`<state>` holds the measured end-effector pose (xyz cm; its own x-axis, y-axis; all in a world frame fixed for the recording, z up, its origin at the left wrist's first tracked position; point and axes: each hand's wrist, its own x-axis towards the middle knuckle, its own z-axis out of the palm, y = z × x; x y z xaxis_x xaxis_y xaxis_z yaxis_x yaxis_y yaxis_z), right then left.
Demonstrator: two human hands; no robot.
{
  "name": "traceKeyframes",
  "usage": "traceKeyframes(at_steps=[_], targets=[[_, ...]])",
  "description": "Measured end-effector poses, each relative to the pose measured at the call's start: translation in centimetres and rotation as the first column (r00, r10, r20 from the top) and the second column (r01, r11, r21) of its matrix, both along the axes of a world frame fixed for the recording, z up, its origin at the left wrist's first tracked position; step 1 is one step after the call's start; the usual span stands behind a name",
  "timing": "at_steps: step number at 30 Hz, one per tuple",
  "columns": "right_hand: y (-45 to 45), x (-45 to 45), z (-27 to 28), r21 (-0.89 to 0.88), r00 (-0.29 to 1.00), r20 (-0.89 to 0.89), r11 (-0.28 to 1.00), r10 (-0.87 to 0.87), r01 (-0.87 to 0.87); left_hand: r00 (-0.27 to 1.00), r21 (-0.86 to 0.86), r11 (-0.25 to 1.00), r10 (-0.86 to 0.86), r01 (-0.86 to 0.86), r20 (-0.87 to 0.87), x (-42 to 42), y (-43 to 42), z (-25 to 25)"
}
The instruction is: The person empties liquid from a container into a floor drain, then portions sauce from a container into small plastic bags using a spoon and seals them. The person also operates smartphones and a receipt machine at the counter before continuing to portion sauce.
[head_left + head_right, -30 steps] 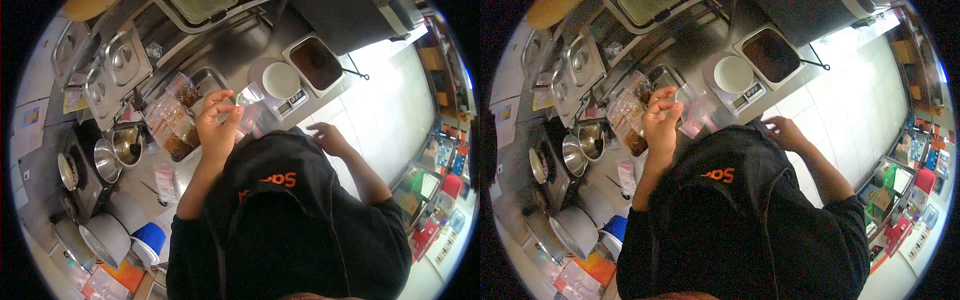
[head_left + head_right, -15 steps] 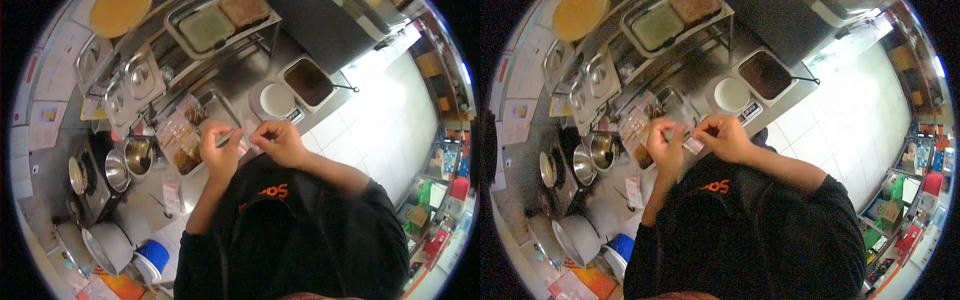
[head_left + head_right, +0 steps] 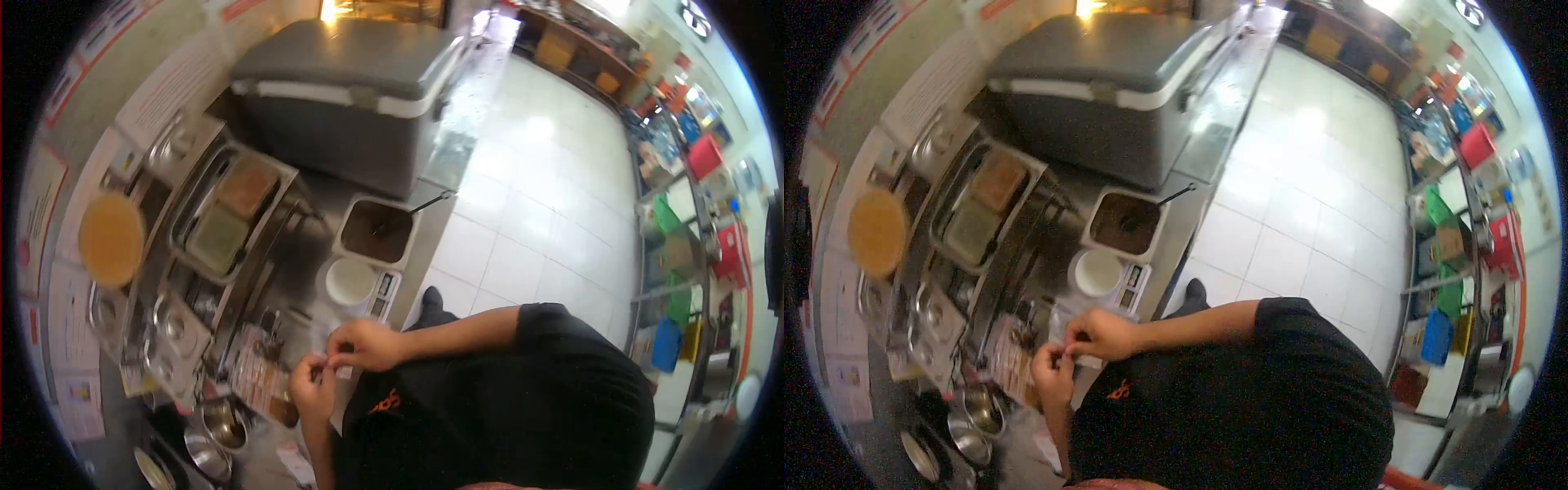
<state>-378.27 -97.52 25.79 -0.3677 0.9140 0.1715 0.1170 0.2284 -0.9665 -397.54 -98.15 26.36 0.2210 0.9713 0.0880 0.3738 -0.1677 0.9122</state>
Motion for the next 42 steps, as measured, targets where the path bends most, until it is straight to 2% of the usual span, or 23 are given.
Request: traceKeyframes(at_steps=[1, 3, 4, 6, 7, 10, 11, 14, 16, 19, 20, 22, 25, 28, 31, 34, 38, 40, 42], targets=[[0.0, 0.0, 0.0, -0.042, 0.997, -0.057, 0.998, 0.045, -0.047, 0.998, 0.071, 0.997, -0.018, 0.022, -0.063, 0.2, 0.0, 0.2], [0.1, -0.3, 0.0, -0.111, 0.970, -0.191, 0.978, 0.152, -0.175, 0.989, -0.066, 0.988, -0.138, 0.141, 0.049, 0.4, -0.1, 0.6], [0.1, -0.1, 0.1, -0.019, 0.980, -0.129, 0.988, 0.150, -0.154, 0.978, -0.133, 0.971, -0.184, 0.196, 0.101, 0.6, 0.0, 1.0], [0.4, -0.2, -0.1, 0.160, 0.990, -0.009, 0.978, 0.138, -0.135, 0.975, 0.082, 0.973, -0.208, 0.214, -0.081, 1.2, 0.2, 1.4], [0.5, -0.6, -0.3, 0.376, 0.999, 0.044, 0.926, 0.010, -0.025, 0.972, 0.159, 0.967, -0.176, 0.200, -0.153, 1.5, 0.4, 1.0], [0.3, -0.4, 0.7, 0.075, 0.951, 0.281, 0.991, -0.130, 0.113, 0.942, 0.335, 0.937, 0.024, 0.095, -0.335, 2.3, 0.5, 0.5], [0.5, -0.3, 0.9, 0.112, 0.954, 0.265, 0.987, -0.137, 0.111, 0.917, 0.389, 0.920, 0.110, 0.053, -0.383, 2.4, 0.6, 0.6], [1.1, 0.0, 0.9, 0.190, 0.963, 0.240, 0.979, -0.121, 0.075, 0.901, 0.491, 0.858, 0.088, 0.148, -0.426, 2.5, 1.2, 1.0], [1.5, 0.2, 0.4, 0.208, 0.965, 0.257, 0.978, -0.059, 0.004, 0.895, 0.485, 0.857, 0.068, 0.173, -0.441, 2.3, 1.2, 1.1], [1.2, -0.1, 0.5, 0.259, 0.958, 0.276, 0.966, -0.081, 0.007, 0.881, 0.462, 0.852, 0.000, 0.247, -0.472, 2.2, 1.3, 1.3], [1.1, -0.1, 0.6, 0.227, 0.948, 0.311, 0.974, -0.069, -0.004, 0.875, 0.452, 0.848, -0.028, 0.277, -0.484, 2.2, 1.4, 1.3], [1.0, 0.0, 1.1, 0.161, 0.924, 0.381, 0.987, -0.041, -0.022, 0.894, 0.454, 0.851, -0.039, 0.263, -0.446, 2.1, 1.2, 0.3], [-0.1, -0.7, 1.2, 0.170, 0.872, 0.472, 0.984, -0.129, 0.054, 0.922, 0.465, 0.855, -0.038, 0.229, -0.385, 2.0, 0.7, -0.3], [-0.1, -0.7, 1.7, 0.300, 0.881, 0.429, 0.951, -0.201, 0.071, 0.938, 0.520, 0.835, 0.014, 0.180, -0.346, 2.3, 0.6, -0.4], [0.0, -0.6, 2.7, 0.334, 0.846, 0.482, 0.940, -0.229, 0.064, 0.941, 0.568, 0.812, 0.075, 0.134, -0.330, 2.5, 0.6, -0.5], [0.3, -0.5, 2.9, 0.323, 0.831, 0.528, 0.946, -0.176, -0.006, 0.927, 0.578, 0.807, 0.116, 0.122, -0.357, 2.4, 0.5, -0.5], [0.6, -0.3, 3.7, 0.185, 0.890, 0.450, 0.983, -0.069, -0.017, 0.947, 0.598, 0.794, 0.102, 0.106, -0.303, 2.0, 0.7, -0.7], [1.0, 0.0, 3.8, 0.140, 0.928, 0.373, 0.987, 0.023, -0.081, 0.947, 0.560, 0.819, 0.065, 0.129, -0.313, 1.8, 0.7, -0.7], [1.2, -0.2, 3.1, 0.142, 0.926, 0.375, 0.985, 0.042, -0.102, 0.951, 0.504, 0.853, 0.031, 0.135, -0.308, 1.7, 0.6, -0.9]])
